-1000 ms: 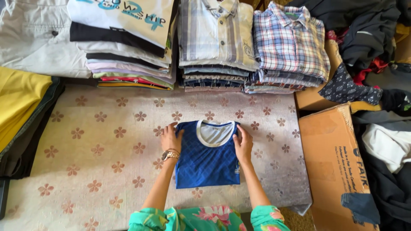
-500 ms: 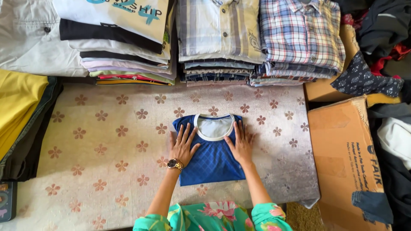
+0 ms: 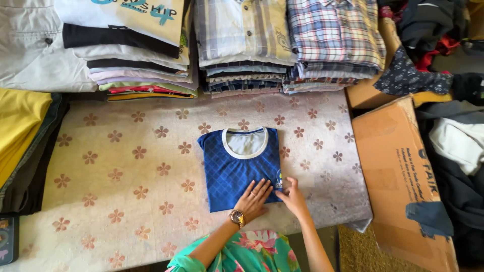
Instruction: The person is folding various items of clothing including t-shirts and a polo shirt on a table.
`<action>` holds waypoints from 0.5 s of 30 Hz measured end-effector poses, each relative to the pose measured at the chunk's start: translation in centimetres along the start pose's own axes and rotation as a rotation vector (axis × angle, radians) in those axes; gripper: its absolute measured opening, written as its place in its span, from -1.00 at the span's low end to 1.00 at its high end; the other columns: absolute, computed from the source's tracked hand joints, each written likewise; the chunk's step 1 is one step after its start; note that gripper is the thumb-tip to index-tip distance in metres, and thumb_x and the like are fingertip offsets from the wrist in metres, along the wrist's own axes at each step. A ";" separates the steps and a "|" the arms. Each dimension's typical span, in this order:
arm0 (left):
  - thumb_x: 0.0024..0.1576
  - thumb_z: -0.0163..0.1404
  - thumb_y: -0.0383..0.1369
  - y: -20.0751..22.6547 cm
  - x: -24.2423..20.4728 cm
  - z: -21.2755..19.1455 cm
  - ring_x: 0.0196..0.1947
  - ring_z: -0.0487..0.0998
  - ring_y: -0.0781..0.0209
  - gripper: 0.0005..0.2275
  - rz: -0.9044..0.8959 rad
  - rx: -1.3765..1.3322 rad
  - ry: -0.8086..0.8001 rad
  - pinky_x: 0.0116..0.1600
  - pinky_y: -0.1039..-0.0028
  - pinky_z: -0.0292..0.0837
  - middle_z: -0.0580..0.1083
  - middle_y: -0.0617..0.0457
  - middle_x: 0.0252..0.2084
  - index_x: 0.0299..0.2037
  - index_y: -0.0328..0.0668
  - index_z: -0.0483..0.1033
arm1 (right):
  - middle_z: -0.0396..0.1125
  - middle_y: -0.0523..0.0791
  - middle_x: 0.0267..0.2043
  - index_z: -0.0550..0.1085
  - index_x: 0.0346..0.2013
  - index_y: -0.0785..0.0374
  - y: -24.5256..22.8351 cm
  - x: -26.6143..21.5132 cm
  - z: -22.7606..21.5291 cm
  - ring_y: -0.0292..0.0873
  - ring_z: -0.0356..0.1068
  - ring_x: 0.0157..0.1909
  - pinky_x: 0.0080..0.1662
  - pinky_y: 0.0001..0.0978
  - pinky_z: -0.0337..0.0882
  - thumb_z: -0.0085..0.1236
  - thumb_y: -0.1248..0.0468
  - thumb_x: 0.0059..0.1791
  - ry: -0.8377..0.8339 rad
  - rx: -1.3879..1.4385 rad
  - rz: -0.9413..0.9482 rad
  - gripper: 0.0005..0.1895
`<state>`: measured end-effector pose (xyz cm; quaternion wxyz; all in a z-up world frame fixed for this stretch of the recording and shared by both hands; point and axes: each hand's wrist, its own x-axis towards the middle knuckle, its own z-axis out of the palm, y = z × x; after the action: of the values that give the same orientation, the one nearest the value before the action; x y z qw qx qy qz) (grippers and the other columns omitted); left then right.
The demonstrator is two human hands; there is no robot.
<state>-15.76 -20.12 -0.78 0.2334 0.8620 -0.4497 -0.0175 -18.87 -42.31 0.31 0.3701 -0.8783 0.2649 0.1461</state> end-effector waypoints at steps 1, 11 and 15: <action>0.00 0.15 -0.05 -0.4 0.0 0.2 0.52 0.07 -0.05 -0.20 0.006 0.005 0.002 0.49 -0.03 -0.01 0.09 -0.12 0.51 0.42 -0.29 0.19 | 0.49 -0.01 -0.34 0.18 0.29 0.21 1.7 0.6 0.5 -0.05 0.52 -0.28 -0.17 -0.22 0.46 0.30 0.07 -0.13 0.007 0.004 -0.003 -0.21; 0.31 -0.11 -0.12 -2.2 3.7 -5.1 -0.16 0.61 -0.18 -0.71 -0.406 -0.568 -0.198 -0.03 0.14 0.52 0.58 -0.14 -0.10 0.12 0.06 0.54 | 0.42 -0.12 -0.02 0.42 0.14 0.19 4.9 -0.5 5.1 -0.16 0.44 -0.05 -0.04 -0.27 0.47 0.02 0.04 0.06 0.122 1.366 0.155 -0.57; 0.26 -0.11 -0.20 -0.6 3.6 -4.3 -0.36 0.62 -0.18 -0.69 -0.289 -0.592 0.009 -0.27 0.11 0.55 0.58 -0.20 -0.30 0.16 0.14 0.55 | 0.45 -0.01 0.05 0.45 0.08 0.26 6.2 -1.2 9.1 -0.05 0.47 0.05 0.08 -0.13 0.50 0.11 -0.06 0.00 0.096 1.160 -0.081 -0.47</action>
<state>-12.14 -20.98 3.48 0.4707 0.8117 -0.2973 -0.1766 -23.94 -38.94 -8.93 0.7836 -0.5469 0.2844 -0.0774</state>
